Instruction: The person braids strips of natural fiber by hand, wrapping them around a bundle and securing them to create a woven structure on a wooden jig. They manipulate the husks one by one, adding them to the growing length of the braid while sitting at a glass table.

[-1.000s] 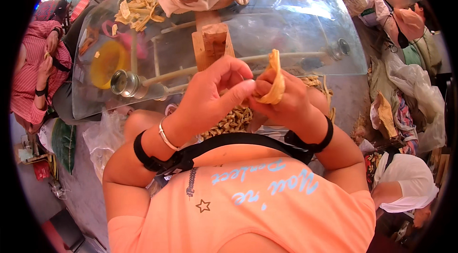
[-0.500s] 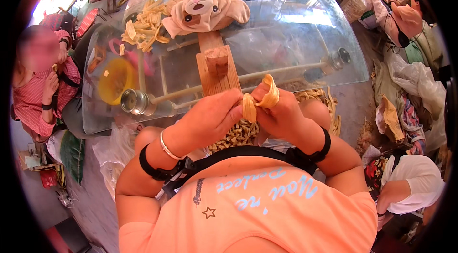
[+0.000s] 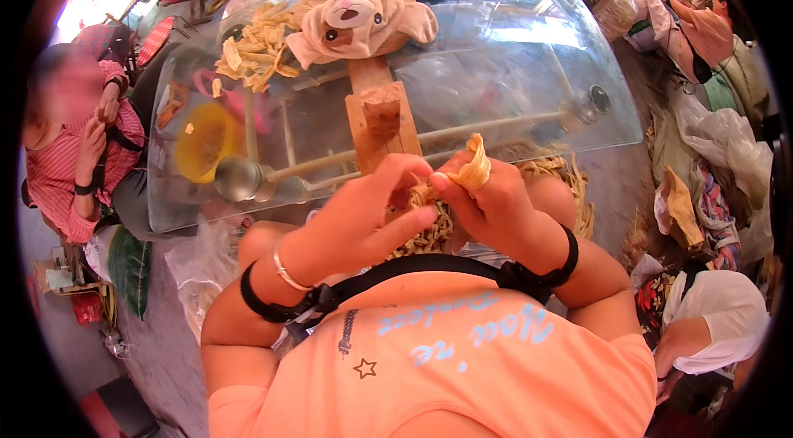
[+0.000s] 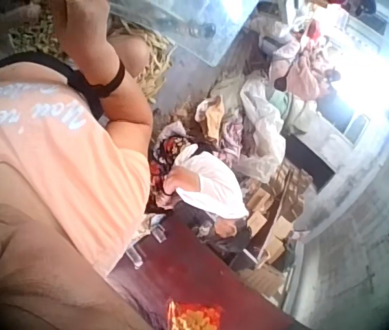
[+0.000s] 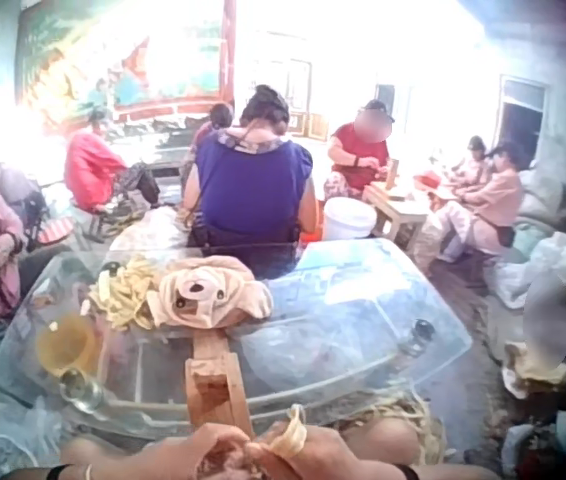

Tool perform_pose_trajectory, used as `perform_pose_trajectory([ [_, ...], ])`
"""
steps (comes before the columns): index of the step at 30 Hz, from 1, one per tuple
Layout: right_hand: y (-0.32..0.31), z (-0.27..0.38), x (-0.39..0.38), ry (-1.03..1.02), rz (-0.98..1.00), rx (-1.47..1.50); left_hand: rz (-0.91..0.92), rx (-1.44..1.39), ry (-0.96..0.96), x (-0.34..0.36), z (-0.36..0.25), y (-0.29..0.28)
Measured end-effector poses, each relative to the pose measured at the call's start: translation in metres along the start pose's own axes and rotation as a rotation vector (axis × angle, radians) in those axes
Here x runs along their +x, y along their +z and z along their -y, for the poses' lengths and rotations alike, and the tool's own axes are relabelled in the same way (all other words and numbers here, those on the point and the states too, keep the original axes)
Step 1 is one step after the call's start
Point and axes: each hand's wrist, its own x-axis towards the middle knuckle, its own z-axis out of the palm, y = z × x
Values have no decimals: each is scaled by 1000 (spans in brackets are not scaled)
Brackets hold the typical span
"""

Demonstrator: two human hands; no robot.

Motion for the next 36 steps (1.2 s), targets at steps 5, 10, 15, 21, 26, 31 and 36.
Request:
perform_pose_trajectory([
  [5, -3, 8, 5, 65, 4, -67, -134, -72, 27, 4, 8, 14],
  [10, -5, 14, 6, 349, 54, 284, -201, -198, -31, -3, 11, 12],
  [15, 2, -1, -7, 757, 10, 435, -233, -95, -62, -14, 34, -4],
  [21, 0, -5, 3, 823, 459, 544, -193, -724, -4, -8, 24, 12],
  [26, 4, 0, -1, 646, 267, 658, -53, -360, -54, -4, 40, 21],
  [31, 9, -13, 2, 546, 287, 551, -225, -93, -111, -13, 35, 14],
  [36, 11, -28, 10, 586, 366, 493, -209, 124, -213, -20, 35, -18],
])
